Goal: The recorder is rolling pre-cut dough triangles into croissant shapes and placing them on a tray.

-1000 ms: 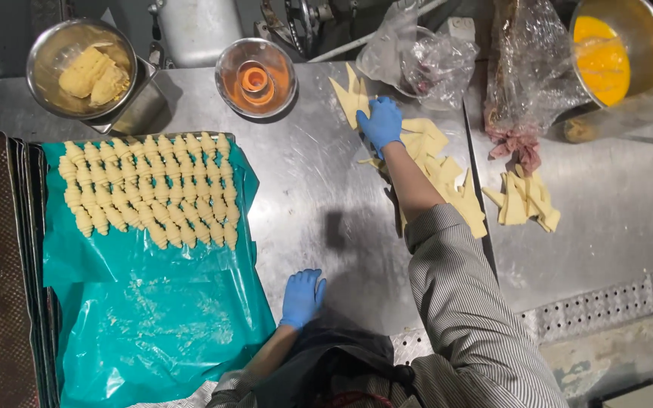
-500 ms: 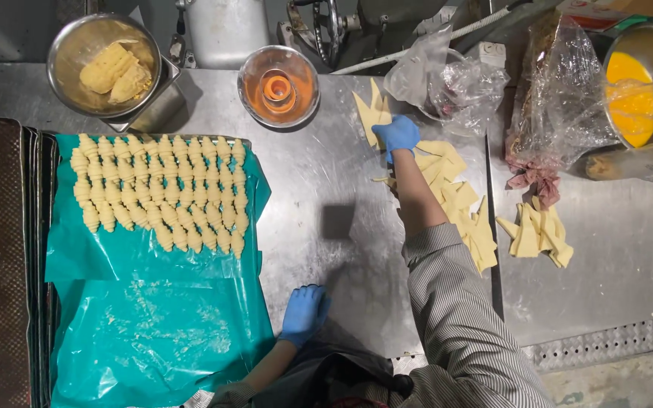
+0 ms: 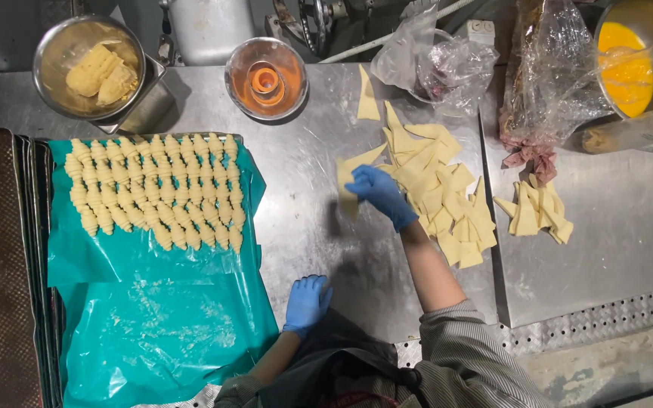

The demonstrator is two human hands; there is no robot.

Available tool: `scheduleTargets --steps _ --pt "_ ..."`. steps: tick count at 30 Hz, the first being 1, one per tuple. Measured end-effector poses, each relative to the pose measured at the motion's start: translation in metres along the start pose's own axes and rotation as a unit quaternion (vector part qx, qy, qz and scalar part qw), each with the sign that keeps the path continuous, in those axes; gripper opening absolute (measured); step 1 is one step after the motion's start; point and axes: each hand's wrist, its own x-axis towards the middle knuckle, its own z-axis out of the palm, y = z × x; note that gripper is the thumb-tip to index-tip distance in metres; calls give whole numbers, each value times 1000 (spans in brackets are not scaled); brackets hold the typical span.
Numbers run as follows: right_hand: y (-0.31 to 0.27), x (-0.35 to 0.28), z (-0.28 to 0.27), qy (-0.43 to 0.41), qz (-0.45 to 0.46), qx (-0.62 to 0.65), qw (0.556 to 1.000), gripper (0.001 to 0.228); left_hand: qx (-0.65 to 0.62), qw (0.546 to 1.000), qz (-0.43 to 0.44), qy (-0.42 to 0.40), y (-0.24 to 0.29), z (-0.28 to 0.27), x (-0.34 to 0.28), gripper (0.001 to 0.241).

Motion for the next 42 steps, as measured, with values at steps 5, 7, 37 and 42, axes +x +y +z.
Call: scheduleTargets --steps 5,7,37,42 --pt "-17 23 -6 -12 -7 -185 983 32 6 1000 -7 -22 -1 5 -5 35" --pt "4 73 -21 122 -4 -218 968 33 10 1000 13 2 -3 8 -5 36" --pt "0 25 7 83 -306 -473 822 53 56 998 20 1 -3 21 -11 32" --pt "-20 44 24 -98 -138 -630 758 37 49 999 12 9 -10 22 -12 28"
